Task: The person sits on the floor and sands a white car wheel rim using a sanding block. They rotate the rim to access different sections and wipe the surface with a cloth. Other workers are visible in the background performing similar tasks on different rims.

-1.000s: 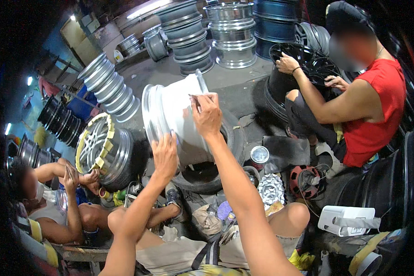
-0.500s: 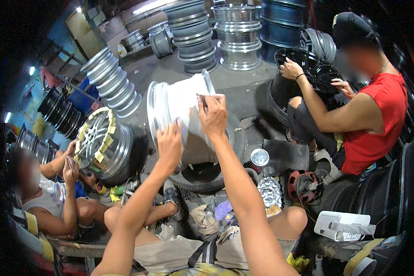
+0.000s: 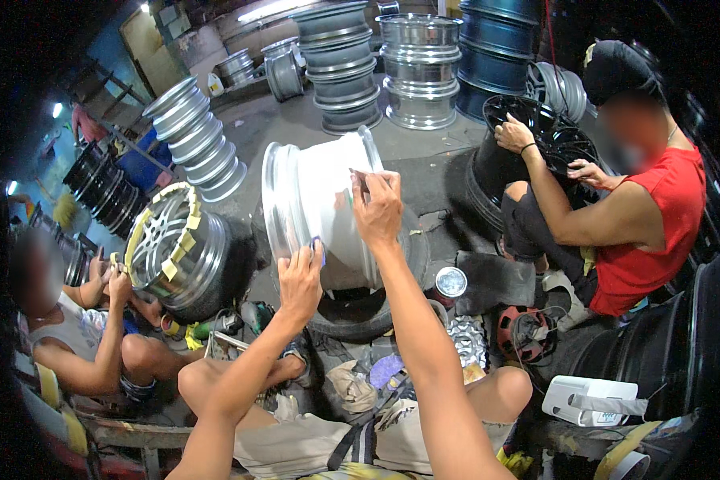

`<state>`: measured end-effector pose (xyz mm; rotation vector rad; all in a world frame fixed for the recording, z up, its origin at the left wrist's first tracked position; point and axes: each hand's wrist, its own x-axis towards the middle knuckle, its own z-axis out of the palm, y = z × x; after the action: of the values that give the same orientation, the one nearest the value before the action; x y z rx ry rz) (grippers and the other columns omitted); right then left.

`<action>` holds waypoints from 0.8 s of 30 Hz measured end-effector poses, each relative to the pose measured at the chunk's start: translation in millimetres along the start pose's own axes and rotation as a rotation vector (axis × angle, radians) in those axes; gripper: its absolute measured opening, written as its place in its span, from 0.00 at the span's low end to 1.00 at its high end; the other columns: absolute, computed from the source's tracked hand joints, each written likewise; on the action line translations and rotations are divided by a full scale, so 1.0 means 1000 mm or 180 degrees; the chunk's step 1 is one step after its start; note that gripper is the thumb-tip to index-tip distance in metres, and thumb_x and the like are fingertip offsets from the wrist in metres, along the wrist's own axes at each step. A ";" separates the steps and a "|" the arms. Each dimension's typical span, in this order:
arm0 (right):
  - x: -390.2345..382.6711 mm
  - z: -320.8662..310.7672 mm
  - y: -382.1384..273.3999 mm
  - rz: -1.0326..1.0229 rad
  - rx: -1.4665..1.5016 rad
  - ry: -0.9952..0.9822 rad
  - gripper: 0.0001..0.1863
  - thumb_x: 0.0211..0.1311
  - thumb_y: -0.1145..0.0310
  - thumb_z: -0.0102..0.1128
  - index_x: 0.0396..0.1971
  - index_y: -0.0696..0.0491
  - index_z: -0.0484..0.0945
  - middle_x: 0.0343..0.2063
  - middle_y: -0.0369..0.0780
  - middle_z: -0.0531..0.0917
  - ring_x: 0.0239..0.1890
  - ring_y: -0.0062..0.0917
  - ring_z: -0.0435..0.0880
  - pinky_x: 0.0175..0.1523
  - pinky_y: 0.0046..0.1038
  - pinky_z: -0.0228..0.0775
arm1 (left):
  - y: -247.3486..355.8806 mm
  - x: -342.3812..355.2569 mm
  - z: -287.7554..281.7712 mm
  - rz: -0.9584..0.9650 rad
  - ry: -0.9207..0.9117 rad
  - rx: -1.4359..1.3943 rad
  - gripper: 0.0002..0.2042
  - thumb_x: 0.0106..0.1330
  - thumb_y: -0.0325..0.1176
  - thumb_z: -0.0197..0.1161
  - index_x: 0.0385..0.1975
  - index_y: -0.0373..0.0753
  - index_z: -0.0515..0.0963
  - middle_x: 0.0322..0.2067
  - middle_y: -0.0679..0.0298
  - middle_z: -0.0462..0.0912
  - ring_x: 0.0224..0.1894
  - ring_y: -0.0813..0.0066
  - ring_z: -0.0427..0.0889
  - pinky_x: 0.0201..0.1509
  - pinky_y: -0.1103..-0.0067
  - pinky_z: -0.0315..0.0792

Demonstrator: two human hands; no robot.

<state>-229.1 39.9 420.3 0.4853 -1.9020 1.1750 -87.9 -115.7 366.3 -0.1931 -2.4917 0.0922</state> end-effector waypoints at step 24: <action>-0.001 0.002 -0.005 -0.0066 -0.0205 0.0002 0.08 0.68 0.67 0.67 0.42 0.54 0.88 0.35 0.38 0.89 0.46 0.33 0.80 0.47 0.34 0.76 | -0.021 0.000 -0.014 0.0786 -0.0142 0.0260 0.30 0.63 0.29 0.59 0.68 0.32 0.72 0.46 0.60 0.76 0.49 0.67 0.77 0.51 0.65 0.67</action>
<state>-226.3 36.2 421.7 0.4684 -1.9235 1.0970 -81.7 -136.0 380.3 -0.4684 -2.4918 0.3030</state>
